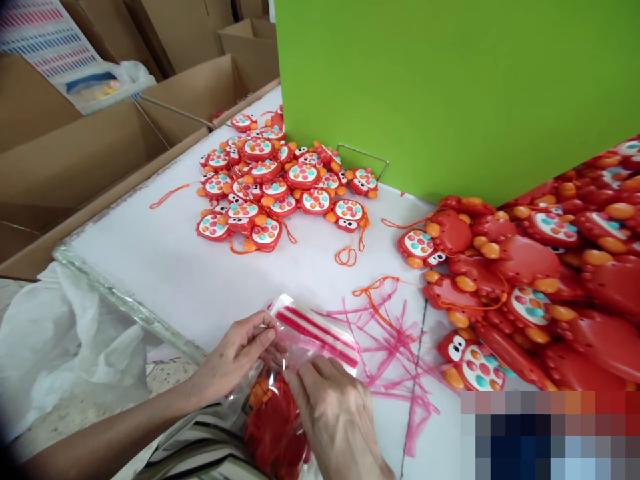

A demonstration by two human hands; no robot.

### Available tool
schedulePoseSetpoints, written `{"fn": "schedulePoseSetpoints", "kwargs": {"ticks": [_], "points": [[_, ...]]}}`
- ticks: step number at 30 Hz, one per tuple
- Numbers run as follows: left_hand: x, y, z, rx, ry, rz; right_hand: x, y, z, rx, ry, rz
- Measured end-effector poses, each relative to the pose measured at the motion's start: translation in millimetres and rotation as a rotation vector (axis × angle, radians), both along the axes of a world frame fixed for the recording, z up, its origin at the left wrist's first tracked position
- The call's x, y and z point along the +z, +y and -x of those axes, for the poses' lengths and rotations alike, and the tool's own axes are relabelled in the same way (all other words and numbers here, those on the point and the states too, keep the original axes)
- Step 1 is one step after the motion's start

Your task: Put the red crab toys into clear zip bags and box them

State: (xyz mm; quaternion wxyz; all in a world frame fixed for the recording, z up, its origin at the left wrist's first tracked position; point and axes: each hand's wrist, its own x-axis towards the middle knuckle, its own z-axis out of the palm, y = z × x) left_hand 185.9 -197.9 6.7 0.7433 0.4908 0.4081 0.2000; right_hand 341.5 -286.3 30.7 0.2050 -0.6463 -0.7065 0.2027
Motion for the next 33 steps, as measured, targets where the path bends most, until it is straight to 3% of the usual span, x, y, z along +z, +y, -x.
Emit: {"fn": "schedulePoseSetpoints", "kwargs": {"ticks": [3, 6, 13, 16, 18, 21, 25, 27, 30, 33], "points": [[2.7, 0, 2, -0.043, -0.054, 0.064, -5.1, 6, 4, -0.094, 0.010, -0.050], [4.4, 2, 4, -0.132, -0.029, 0.016, -11.4, 15, 10, -0.118, 0.032, -0.128], [3.6, 0, 3, -0.209, 0.231, -0.378, -9.5, 36, 24, -0.065, -0.096, -0.193], [3.5, -1, 4, -0.263, 0.283, -0.478, -7.1, 39, 22, -0.097, -0.029, -0.193], [2.9, 0, 5, -0.284, 0.246, -0.444, -9.6, 35, 9, -0.180, 0.069, -0.158], [0.5, 4, 8, -0.237, 0.176, -0.284, -21.6, 14, -37, -0.446, 0.067, -0.090], [-3.4, 9, 11, -0.175, 0.181, -0.192, -38.1, -29, -119, -0.884, -0.279, 0.103], [-5.1, 10, 12, -0.162, 0.201, -0.179, -38.4, -44, -146, -0.997, -0.397, 0.266], [-7.7, 10, 13, -0.155, 0.172, -0.125, -28.6, -54, -150, -0.975, -0.430, 0.303], [-10.3, 8, 13, -0.137, 0.082, -0.061, -16.0, -49, -123, -0.862, -0.422, 0.053]]}}
